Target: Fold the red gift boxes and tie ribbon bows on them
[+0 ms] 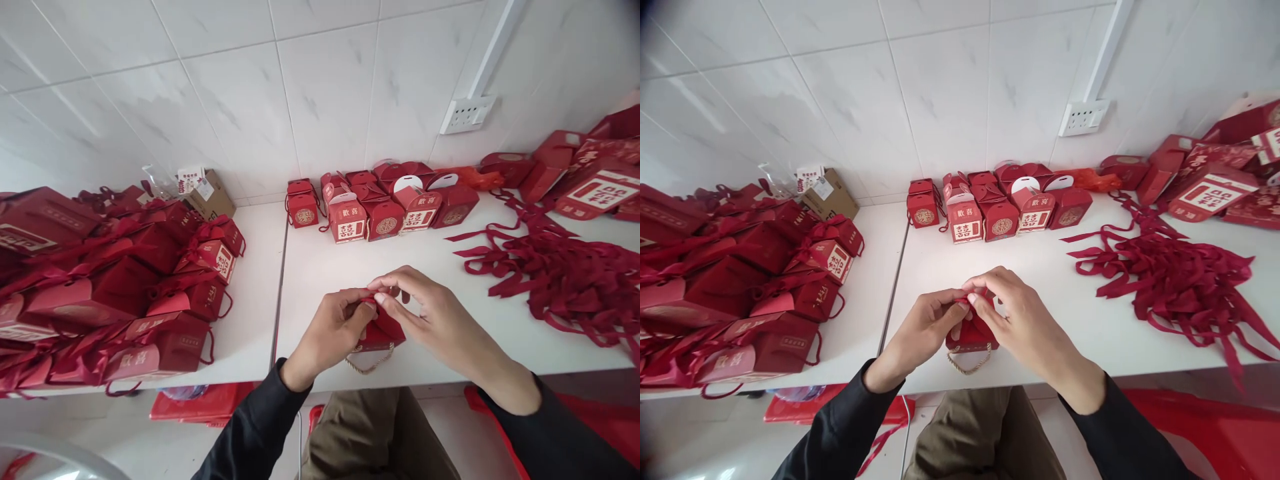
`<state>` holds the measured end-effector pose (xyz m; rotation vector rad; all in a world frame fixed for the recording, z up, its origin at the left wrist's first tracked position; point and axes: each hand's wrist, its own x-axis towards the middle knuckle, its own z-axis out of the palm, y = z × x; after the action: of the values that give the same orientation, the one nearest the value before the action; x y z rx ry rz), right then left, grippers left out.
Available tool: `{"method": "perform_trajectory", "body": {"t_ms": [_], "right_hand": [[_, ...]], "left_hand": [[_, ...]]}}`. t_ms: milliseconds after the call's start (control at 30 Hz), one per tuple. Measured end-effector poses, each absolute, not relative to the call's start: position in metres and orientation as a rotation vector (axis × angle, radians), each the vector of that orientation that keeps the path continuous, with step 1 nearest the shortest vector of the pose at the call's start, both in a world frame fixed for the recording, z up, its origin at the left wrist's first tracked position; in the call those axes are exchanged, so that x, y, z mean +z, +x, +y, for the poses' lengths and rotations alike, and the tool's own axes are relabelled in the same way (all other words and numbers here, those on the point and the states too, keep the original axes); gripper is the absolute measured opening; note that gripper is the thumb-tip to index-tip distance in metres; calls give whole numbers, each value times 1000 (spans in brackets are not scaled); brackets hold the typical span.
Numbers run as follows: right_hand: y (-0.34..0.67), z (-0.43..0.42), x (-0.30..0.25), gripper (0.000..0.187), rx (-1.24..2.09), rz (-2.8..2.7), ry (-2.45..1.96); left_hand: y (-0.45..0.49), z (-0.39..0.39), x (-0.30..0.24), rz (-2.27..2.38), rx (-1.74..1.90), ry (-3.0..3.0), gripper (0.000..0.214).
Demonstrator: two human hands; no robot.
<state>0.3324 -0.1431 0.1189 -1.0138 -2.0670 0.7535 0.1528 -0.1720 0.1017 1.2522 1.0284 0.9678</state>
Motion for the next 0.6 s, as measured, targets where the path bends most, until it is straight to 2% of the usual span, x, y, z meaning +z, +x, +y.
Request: {"method": "perform_trajectory", "body": {"t_ms": [133, 300, 600], "right_hand": [[329, -142, 115, 11, 716, -2057, -1033], [327, -144, 112, 15, 666, -2089, -1063], [334, -152, 109, 14, 735, -2128, -1022]], "left_hand": [[151, -171, 102, 997, 945, 1263, 30], [150, -169, 102, 1095, 939, 1329, 44], [147, -165, 105, 1063, 989, 1140, 38]]}}
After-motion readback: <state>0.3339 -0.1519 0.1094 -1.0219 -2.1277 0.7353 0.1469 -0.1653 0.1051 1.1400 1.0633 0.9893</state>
